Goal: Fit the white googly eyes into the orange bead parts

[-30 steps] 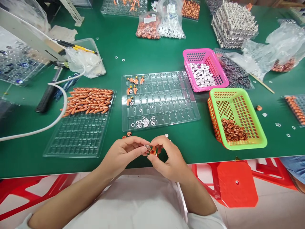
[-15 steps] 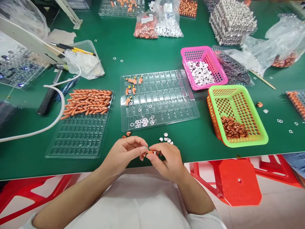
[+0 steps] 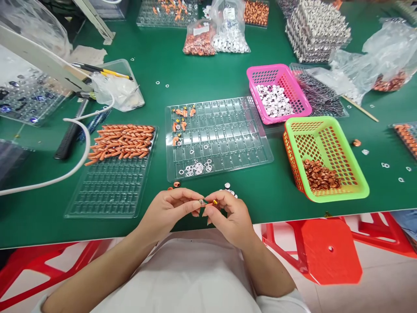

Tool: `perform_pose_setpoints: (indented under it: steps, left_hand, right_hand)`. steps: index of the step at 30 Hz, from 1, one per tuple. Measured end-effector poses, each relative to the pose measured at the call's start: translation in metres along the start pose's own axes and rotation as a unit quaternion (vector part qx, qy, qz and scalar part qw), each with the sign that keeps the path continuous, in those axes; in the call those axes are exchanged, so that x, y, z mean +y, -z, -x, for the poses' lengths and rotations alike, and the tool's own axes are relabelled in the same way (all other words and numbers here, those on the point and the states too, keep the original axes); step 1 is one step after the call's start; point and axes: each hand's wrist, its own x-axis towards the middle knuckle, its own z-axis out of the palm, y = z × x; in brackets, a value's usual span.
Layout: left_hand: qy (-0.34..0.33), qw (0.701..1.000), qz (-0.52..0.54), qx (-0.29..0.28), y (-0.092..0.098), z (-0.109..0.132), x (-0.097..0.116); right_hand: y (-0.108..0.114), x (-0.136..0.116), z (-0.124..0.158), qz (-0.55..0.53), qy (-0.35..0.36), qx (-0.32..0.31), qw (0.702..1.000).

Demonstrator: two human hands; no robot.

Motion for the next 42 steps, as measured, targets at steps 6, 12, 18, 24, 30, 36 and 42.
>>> perform_pose_setpoints:
  steps: [6,12,18,24,30,36,42]
  left_hand:
    - [-0.096,0.991,-0.095,0.017,-0.002,0.005,-0.008]
    - [-0.161,0.969,-0.180,0.047,-0.008,0.006,-0.012]
    - [-0.200,0.954,-0.208,0.085,-0.011,0.006,-0.015]
    - [-0.222,0.949,-0.200,0.105,-0.013,0.006,-0.022]
    - [-0.171,0.961,-0.196,0.097,-0.011,0.004,-0.021]
    - [-0.146,0.969,-0.199,0.001,-0.006,0.003,-0.009]
    - [-0.171,0.961,-0.217,-0.018,0.001,0.005,-0.009]
  right_hand:
    - [-0.002,-0.010,-0.006,0.137,0.093,0.047,0.985]
    - [-0.011,-0.015,-0.009,0.188,0.155,0.090,0.966]
    - [-0.017,-0.013,-0.010,0.186,0.162,0.104,0.964]
    - [-0.021,-0.010,-0.011,0.158,0.142,0.111,0.971]
    - [-0.020,-0.008,-0.012,0.167,0.112,0.113,0.973]
    - [-0.008,-0.012,-0.009,0.191,0.094,0.070,0.975]
    - [0.006,-0.016,-0.001,0.198,0.103,-0.007,0.975]
